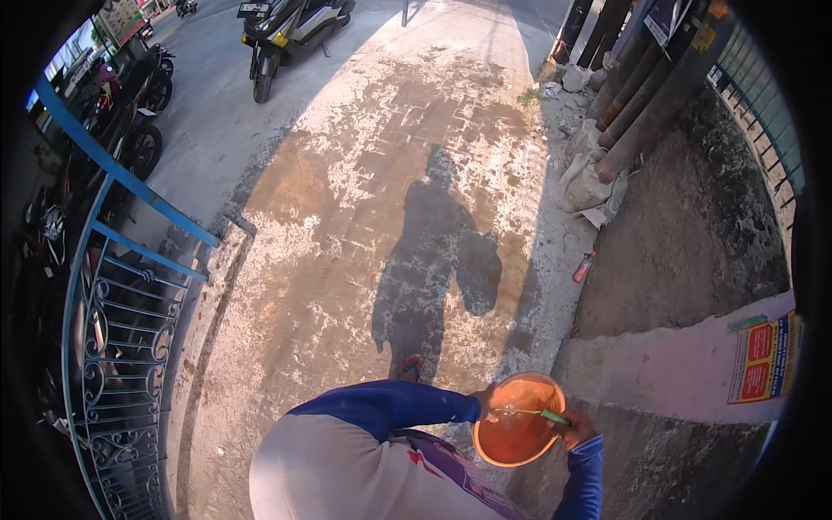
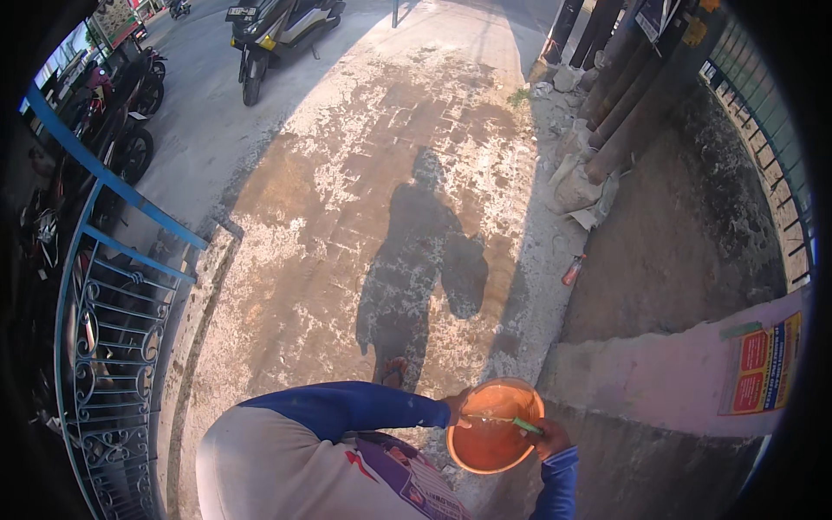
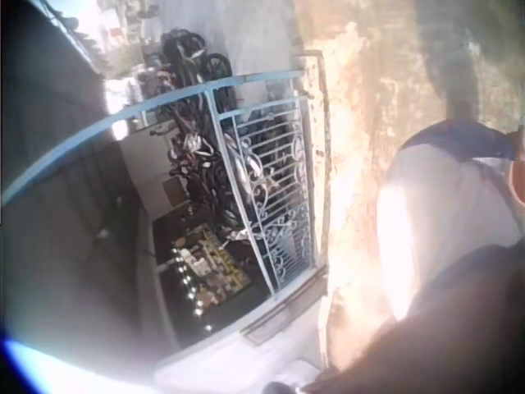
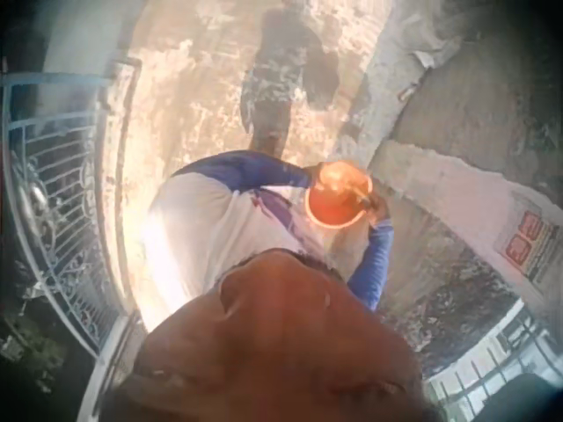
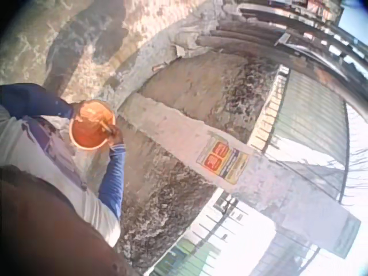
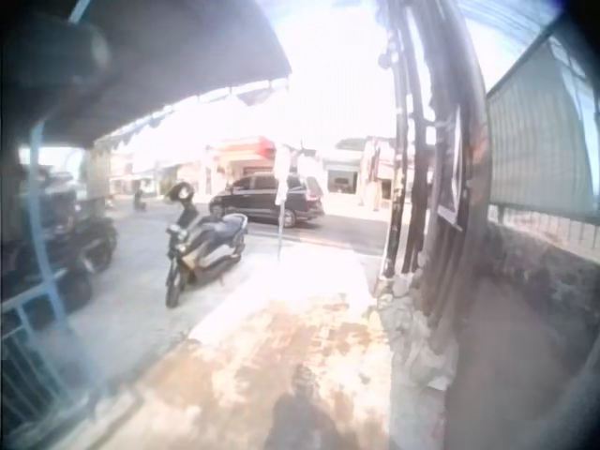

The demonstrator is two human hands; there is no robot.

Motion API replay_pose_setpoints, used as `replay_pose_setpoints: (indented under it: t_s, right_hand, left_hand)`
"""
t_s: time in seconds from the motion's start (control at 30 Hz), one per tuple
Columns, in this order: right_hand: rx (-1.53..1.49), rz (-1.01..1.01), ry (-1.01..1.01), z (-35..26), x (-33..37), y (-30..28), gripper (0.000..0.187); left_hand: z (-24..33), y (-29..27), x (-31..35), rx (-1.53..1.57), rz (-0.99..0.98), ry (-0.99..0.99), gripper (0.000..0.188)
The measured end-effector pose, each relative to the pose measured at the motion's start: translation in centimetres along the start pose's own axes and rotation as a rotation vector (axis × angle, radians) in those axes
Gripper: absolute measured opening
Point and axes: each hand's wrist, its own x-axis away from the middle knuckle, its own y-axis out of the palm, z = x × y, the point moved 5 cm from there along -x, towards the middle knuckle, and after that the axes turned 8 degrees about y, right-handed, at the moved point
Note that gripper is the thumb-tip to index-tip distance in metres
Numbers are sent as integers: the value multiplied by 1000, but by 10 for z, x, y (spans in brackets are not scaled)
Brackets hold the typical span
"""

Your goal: The person rinses their hands with water from a bucket and then uses a broom to sweep a concrete pavement area.

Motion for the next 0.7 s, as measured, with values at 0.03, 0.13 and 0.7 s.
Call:
replay_pose_setpoints:
  t_s: [0.03, 0.13, 0.7]
  right_hand:
    - [-48, 0, -19, -26, -15, -16, 23]
    - [-45, 113, -117, -49, -81, -57, 21]
    - [151, 29, -637, -330, -411, -214, 8]
  left_hand:
    - [7, -25, -7, -5, 16, 10, 97]
    - [-28, -97, -40, -99, 123, 46, 108]
    - [-9, -430, -311, 507, 619, 3, 56]
